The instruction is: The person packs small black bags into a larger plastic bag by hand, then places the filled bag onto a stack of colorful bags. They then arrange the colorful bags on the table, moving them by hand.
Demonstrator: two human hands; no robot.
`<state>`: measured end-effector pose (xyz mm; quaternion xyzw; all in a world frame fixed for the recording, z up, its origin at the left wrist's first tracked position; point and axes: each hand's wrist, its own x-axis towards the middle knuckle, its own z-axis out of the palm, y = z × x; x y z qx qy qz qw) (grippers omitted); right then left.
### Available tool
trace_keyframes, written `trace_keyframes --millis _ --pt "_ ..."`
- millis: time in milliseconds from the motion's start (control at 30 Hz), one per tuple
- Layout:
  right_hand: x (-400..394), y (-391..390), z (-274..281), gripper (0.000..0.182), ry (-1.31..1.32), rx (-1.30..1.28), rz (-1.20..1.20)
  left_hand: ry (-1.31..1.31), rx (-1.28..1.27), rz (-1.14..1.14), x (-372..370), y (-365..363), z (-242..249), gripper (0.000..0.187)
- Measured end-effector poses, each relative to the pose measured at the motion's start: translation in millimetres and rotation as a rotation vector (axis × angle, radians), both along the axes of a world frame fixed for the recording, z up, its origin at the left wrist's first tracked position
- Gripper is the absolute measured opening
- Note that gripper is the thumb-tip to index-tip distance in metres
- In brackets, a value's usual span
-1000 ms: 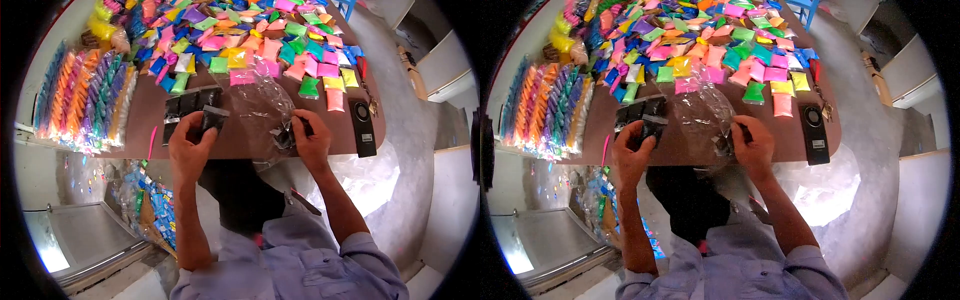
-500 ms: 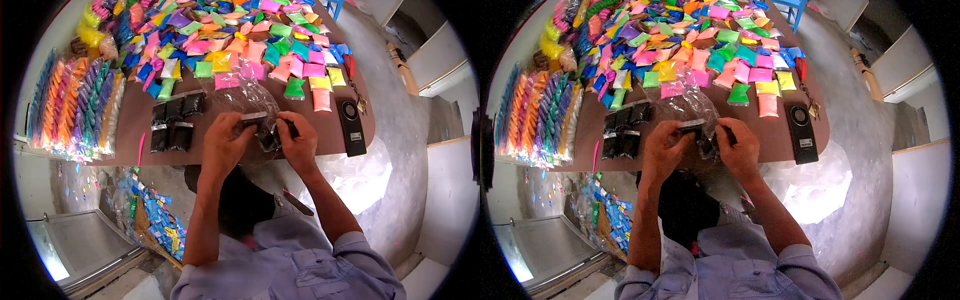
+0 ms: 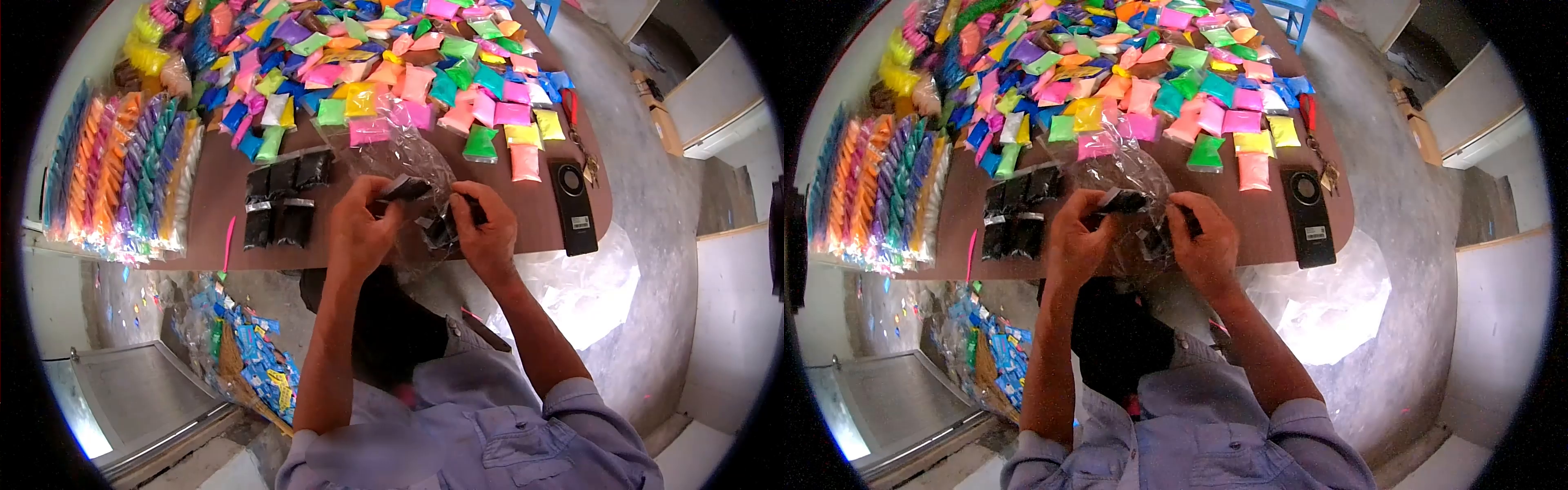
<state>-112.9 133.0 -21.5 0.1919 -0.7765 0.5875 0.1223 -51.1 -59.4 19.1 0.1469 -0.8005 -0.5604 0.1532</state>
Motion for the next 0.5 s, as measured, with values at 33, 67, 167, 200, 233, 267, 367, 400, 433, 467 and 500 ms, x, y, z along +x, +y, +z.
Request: trace_keyframes --millis 33,67,167,200,233,267,367,400,433,467,500 --pt "-0.2 0.3 -0.3 0.017 0.003 0.004 0.004 -0.033 0.047 -0.011 -0.4 0.9 -0.7 0.023" --pt "-1.0 0.9 -0.4 0.017 0.008 0.009 0.006 -0.032 0.049 -0.011 0.4 0.2 0.7 0.023" --pt "-2.2 2.8 -1.4 0.024 0.028 0.032 0.024 -0.15 -0.188 -0.12 6.7 1.8 6.6 0.021" --pt "-1.8 2.2 -0.6 0.024 0.028 0.033 0.025 -0.094 -0.307 -0.125 9.2 3.1 4.4 0.023" --pt "-1.5 1.5 1.3 0.028 0.026 0.052 0.026 -0.038 -0.426 -0.129 10.2 3.8 3.3 0.025" --pt "-1.2 1.3 2.8 0.033 0.023 0.071 0.026 -0.038 -0.426 -0.129 9.7 4.1 3.2 0.025" --pt "-1.4 2.0 5.2 0.039 0.043 0.145 0.05 0.002 -0.482 -0.158 8.7 4.7 1.9 0.027" --pt "-2.1 2.6 5.0 0.039 0.043 0.146 0.05 0.002 -0.521 -0.164 8.6 4.5 0.8 0.03" --pt "-2.7 3.1 4.6 0.039 0.057 0.166 0.062 0.002 -0.561 -0.168 8.6 4.2 0.3 0.033" --pt "-3.0 3.4 4.5 0.039 0.07 0.185 0.074 0.001 -0.561 -0.168 7.8 4.6 0.5 0.033" --pt "-3.0 3.2 4.5 0.039 0.07 0.184 0.075 -0.024 -0.655 -0.175 6.5 5.3 1.0 0.036"
